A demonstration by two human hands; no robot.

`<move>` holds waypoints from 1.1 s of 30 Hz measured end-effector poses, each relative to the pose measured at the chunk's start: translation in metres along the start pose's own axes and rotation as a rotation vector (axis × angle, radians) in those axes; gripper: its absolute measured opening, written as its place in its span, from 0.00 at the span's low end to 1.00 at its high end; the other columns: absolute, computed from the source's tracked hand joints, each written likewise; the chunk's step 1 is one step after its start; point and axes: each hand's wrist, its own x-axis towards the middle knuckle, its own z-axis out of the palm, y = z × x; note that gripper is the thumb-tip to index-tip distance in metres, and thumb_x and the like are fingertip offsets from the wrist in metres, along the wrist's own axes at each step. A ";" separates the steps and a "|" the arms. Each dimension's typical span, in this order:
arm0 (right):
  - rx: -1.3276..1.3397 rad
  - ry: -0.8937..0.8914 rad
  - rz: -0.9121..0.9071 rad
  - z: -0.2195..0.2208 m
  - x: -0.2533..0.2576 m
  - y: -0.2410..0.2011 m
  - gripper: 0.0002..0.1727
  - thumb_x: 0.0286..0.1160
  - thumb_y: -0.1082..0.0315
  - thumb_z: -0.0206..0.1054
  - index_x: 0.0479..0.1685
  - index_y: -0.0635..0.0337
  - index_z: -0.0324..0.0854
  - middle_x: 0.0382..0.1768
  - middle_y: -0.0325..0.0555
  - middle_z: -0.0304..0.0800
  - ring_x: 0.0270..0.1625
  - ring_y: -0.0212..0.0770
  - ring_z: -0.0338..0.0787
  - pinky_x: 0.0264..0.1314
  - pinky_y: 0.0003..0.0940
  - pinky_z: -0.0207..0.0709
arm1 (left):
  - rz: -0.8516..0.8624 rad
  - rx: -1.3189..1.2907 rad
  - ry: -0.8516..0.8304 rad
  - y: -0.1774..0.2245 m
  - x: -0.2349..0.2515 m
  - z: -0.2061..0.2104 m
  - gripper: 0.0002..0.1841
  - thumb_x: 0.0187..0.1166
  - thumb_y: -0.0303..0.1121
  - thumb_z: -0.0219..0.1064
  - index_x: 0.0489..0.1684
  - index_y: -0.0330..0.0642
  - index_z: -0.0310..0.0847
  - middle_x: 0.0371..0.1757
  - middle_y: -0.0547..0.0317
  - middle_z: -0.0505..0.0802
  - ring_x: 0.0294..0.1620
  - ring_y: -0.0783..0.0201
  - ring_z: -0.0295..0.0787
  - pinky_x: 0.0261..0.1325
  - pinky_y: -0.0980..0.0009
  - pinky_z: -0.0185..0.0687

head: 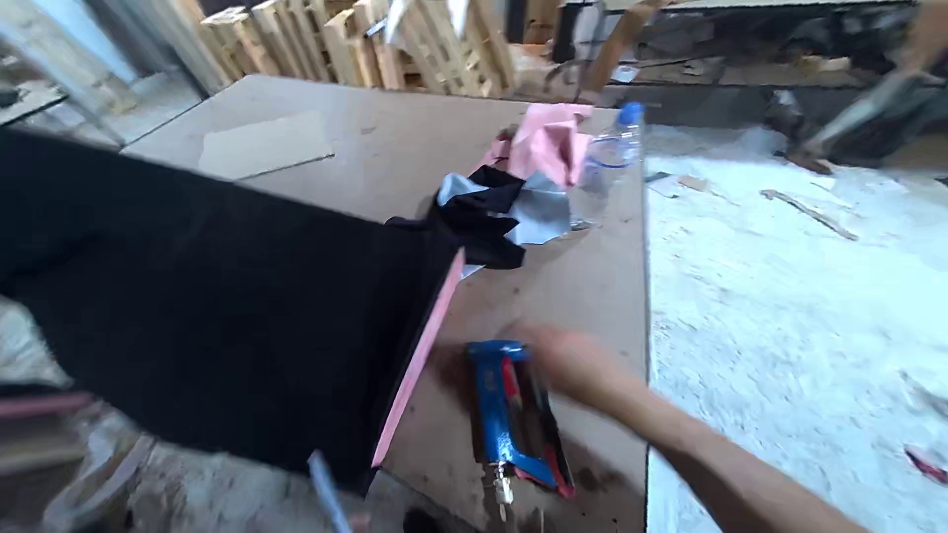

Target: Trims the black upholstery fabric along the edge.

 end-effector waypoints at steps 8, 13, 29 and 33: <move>1.181 -0.200 0.211 0.125 -0.106 -0.086 0.13 0.84 0.73 0.57 0.54 0.66 0.86 0.39 0.37 0.94 0.41 0.28 0.91 0.51 0.29 0.88 | 0.073 -0.189 -0.062 0.013 0.007 0.081 0.17 0.92 0.37 0.46 0.54 0.32 0.76 0.29 0.59 0.92 0.28 0.64 0.93 0.36 0.64 0.94; 1.355 -0.316 0.128 0.160 -0.115 -0.096 0.16 0.78 0.69 0.65 0.63 0.59 0.82 0.54 0.39 0.93 0.56 0.33 0.91 0.62 0.36 0.85 | 0.410 -0.012 -0.163 -0.009 -0.002 0.090 0.22 0.92 0.42 0.49 0.47 0.28 0.79 0.26 0.54 0.90 0.26 0.68 0.89 0.31 0.68 0.88; 1.292 -0.326 0.411 0.117 -0.112 -0.087 0.13 0.71 0.76 0.67 0.54 0.66 0.82 0.40 0.55 0.96 0.42 0.50 0.96 0.50 0.45 0.92 | -0.530 -1.138 0.394 -0.108 0.037 0.000 0.44 0.87 0.67 0.34 0.80 0.35 0.67 0.67 0.40 0.88 0.62 0.48 0.89 0.63 0.47 0.85; 0.995 -0.514 0.408 0.110 -0.107 -0.066 0.17 0.66 0.62 0.77 0.49 0.63 0.86 0.35 0.46 0.95 0.39 0.40 0.94 0.48 0.36 0.89 | -0.431 -1.248 0.648 -0.090 0.058 -0.007 0.30 0.92 0.55 0.43 0.64 0.33 0.74 0.52 0.42 0.90 0.47 0.51 0.91 0.50 0.55 0.89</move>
